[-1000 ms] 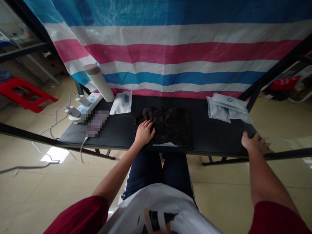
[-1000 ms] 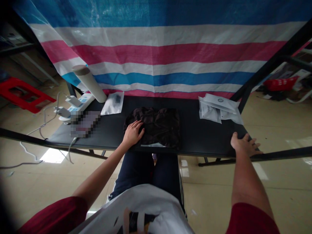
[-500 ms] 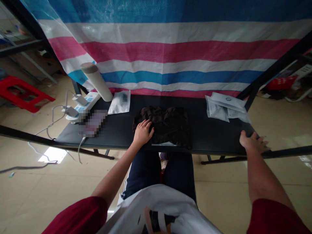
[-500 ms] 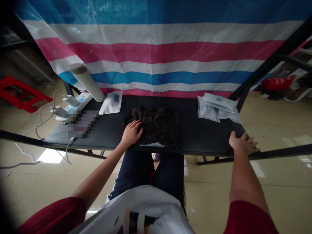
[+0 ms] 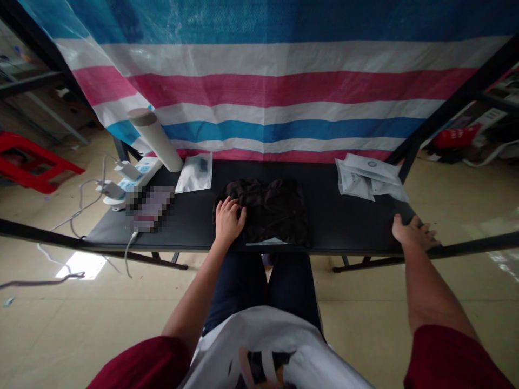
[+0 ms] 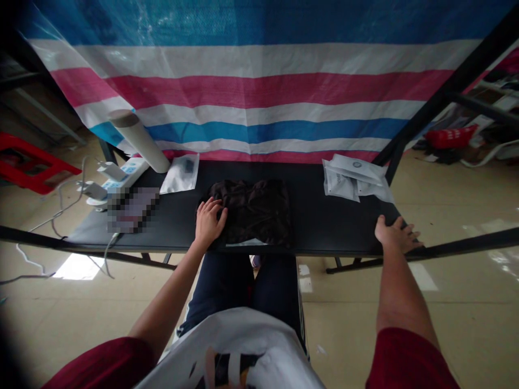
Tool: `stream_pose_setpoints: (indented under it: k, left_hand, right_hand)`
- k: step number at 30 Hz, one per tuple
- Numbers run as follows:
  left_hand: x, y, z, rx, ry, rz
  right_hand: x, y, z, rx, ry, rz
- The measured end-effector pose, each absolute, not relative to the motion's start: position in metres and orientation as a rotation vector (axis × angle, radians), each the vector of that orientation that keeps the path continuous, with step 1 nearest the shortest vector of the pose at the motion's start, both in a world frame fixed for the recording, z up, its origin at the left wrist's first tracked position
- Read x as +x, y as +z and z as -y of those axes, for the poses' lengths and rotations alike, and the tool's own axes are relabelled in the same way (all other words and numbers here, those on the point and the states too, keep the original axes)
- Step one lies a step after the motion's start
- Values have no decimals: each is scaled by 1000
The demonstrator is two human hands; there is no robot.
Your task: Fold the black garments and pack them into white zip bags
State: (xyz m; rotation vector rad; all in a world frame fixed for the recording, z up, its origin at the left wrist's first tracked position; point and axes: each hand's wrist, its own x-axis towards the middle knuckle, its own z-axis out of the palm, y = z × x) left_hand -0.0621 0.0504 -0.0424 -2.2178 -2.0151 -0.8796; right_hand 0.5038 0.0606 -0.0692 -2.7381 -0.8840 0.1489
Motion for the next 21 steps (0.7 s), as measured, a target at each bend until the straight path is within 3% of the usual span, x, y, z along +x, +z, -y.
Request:
stream_pose_setpoints:
  k: [3, 7, 14, 21]
  left_hand:
    - [-71, -37, -48, -1810, -1022, 2286]
    - [-86, -39, -47, -1443, -938, 2627]
    - [-102, -44, -55, -1636, -638, 2705]
    - [-69, -13, -92, -2255, -1259, 2311]
  right_hand:
    - [505, -70, -61, -2735, 149, 895]
    - [509, -76, -63, -2777, 109, 874]
    - [513, -81, -67, -2804, 102, 864]
    - [513, -82, -67, -2819, 96, 876]
